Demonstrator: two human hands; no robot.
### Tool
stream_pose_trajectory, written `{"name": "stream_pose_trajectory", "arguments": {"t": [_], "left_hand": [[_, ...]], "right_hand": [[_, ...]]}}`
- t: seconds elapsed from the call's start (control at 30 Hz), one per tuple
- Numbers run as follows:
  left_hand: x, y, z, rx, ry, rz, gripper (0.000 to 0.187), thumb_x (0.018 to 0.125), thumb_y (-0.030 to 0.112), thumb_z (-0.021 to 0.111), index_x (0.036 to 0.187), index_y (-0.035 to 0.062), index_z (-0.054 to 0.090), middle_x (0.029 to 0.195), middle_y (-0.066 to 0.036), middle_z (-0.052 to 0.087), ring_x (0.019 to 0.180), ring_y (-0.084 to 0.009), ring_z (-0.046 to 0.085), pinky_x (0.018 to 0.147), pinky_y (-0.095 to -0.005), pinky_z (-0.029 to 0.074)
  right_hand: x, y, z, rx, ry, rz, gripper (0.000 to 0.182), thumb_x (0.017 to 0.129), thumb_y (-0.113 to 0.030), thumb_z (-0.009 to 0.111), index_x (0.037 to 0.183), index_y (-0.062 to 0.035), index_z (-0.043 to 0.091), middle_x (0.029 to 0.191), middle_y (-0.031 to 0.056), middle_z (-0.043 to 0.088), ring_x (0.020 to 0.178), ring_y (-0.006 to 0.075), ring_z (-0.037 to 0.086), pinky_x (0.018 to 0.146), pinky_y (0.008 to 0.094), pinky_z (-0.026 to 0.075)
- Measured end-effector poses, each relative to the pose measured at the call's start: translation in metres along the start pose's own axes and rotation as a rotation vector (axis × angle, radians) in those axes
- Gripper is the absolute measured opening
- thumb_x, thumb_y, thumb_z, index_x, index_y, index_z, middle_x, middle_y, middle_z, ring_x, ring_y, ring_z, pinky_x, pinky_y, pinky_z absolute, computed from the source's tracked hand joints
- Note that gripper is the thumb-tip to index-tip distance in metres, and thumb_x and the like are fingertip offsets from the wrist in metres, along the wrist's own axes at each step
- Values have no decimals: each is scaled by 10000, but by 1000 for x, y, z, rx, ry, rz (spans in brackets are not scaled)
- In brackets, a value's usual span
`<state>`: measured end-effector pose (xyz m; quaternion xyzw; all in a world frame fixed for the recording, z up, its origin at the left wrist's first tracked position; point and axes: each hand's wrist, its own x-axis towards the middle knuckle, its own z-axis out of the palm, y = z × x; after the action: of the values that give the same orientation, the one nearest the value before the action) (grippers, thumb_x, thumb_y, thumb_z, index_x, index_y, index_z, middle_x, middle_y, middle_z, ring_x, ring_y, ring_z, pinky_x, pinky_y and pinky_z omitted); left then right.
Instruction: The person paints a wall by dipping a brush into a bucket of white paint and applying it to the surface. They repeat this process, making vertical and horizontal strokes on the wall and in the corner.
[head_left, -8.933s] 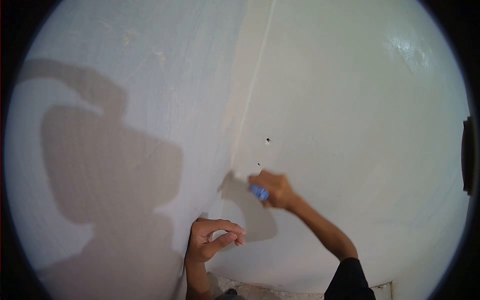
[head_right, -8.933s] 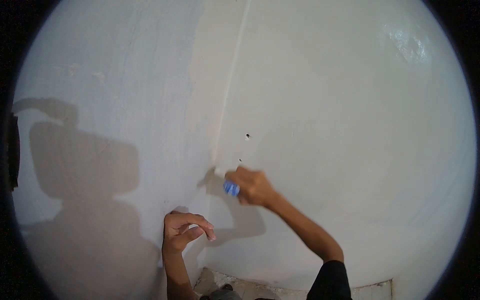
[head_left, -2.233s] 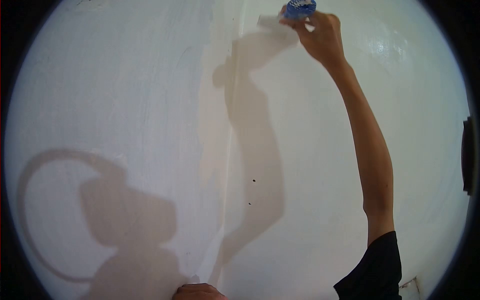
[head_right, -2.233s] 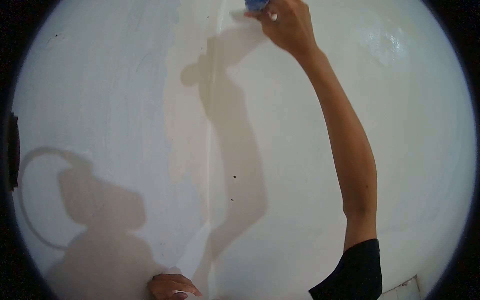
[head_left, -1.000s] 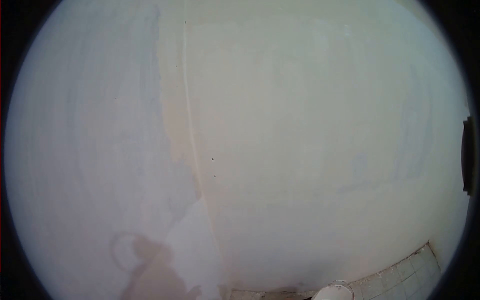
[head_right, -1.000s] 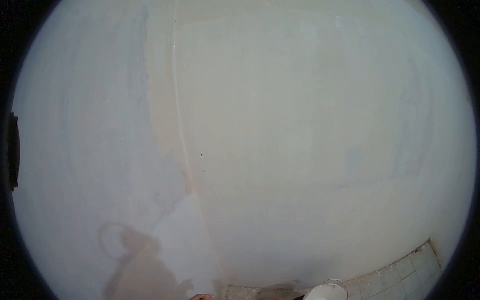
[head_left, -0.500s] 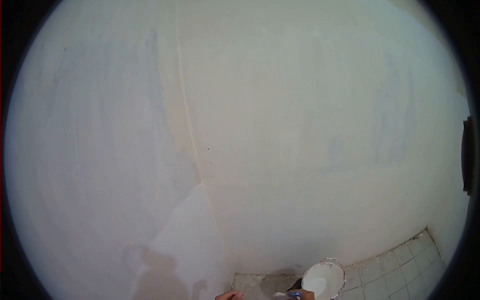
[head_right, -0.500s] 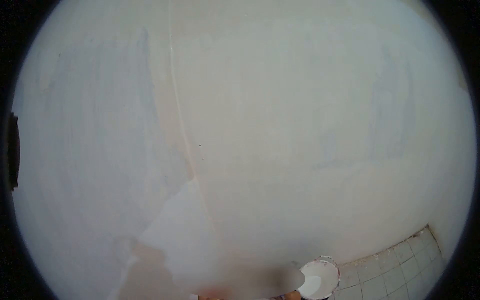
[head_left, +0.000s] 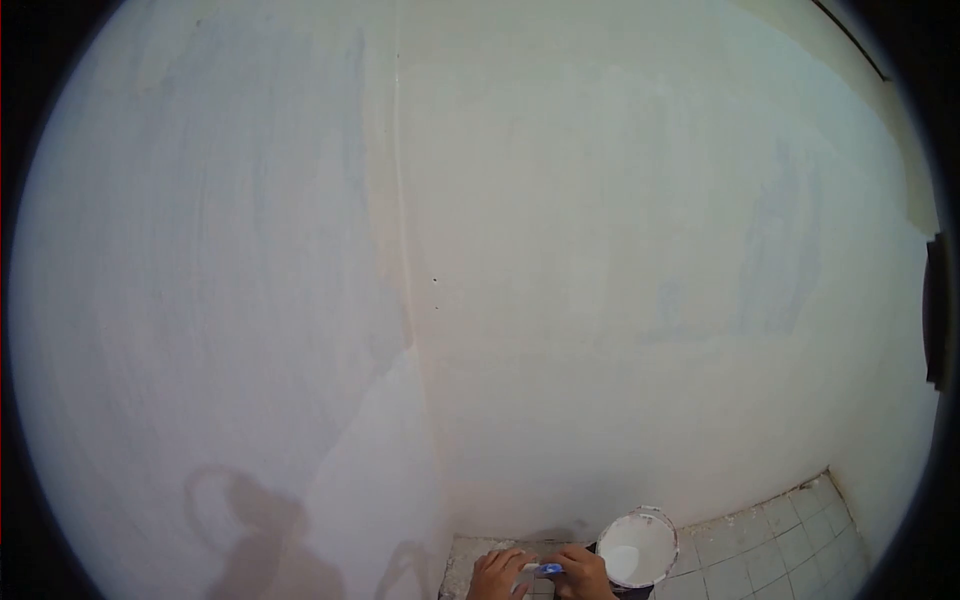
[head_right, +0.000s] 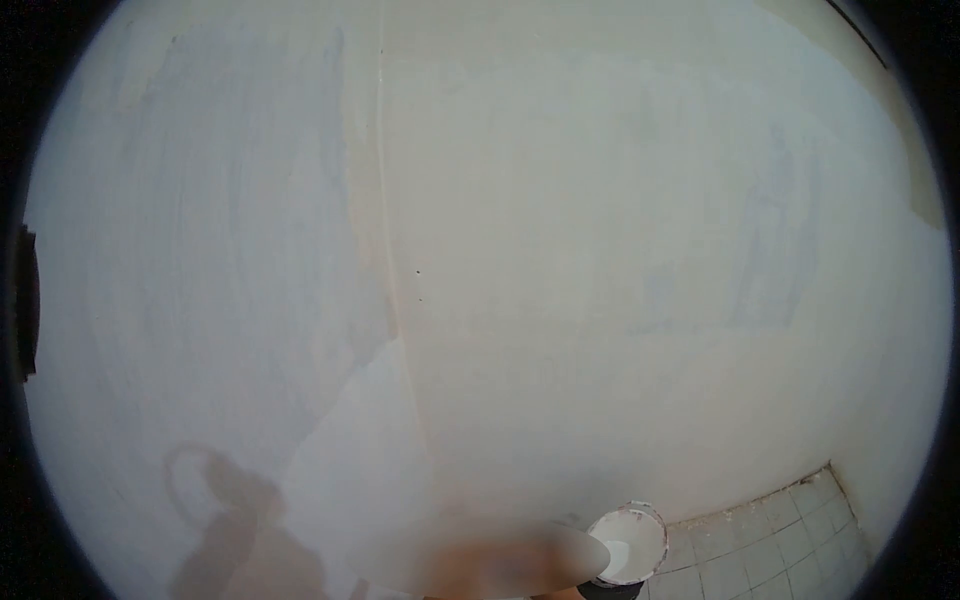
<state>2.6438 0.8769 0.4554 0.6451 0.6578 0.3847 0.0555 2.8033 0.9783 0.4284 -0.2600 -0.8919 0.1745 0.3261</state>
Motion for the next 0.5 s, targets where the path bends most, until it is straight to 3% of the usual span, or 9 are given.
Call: {"name": "stream_pose_trajectory", "arguments": {"t": [0.03, 0.13, 0.23, 0.33, 0.43, 0.5], "left_hand": [[3, -2, -3, 36, -7, -61, 298, 846, 136, 650, 1134, 63, 668, 1174, -160, 638, 1171, -402, 518, 999, -523, 380], [14, -29, -6, 41, 13, -5, 255, 851, 131, 645, 1098, 79, 686, 1124, -161, 661, 1103, -391, 565, 955, -493, 429], [34, -59, -10, -233, -70, -206, 243, 848, 139, 654, 1082, 86, 696, 1068, -168, 685, 1033, -374, 613, 899, -454, 481], [60, -67, -40, -185, 188, 46, 251, 849, 141, 658, 1088, 75, 691, 1034, -174, 698, 986, -362, 643, 853, -429, 509], [115, -70, -82, -348, -38, 46, 273, 871, 170, 664, 1124, 71, 685, 1075, -164, 695, 1023, -369, 634, 876, -443, 496], [164, -80, -91, -21, 31, 202, 204, 762, 95, 718, 962, 55, 706, 887, -110, 704, 821, -305, 666, 716, -358, 514]], "right_hand": [[8, -10, 5, 52, 74, -56, 257, 767, -76, 657, 1022, -62, 682, 1072, 178, 658, 1000, 433, 604, 866, 488, 500], [36, -22, 19, 78, 111, -227, 296, 765, -40, 642, 1060, -61, 659, 1019, 184, 642, 973, 408, 593, 814, 492, 494], [72, -26, 28, 237, 89, -347, 327, 772, -7, 625, 1095, -59, 629, 977, 182, 616, 929, 405, 573, 763, 495, 477], [118, -31, 30, 261, 99, -441, 369, 770, 7, 625, 1132, -60, 602, 964, 188, 599, 897, 411, 562, 748, 487, 469], [167, -30, 18, 255, 30, -381, 388, 759, -2, 642, 1141, -52, 594, 926, 186, 584, 866, 411, 547, 727, 481, 472], [194, -5, 31, 306, 84, -262, 373, 776, -14, 656, 1143, -46, 597, 977, 191, 602, 877, 398, 559, 716, 456, 487]]}}
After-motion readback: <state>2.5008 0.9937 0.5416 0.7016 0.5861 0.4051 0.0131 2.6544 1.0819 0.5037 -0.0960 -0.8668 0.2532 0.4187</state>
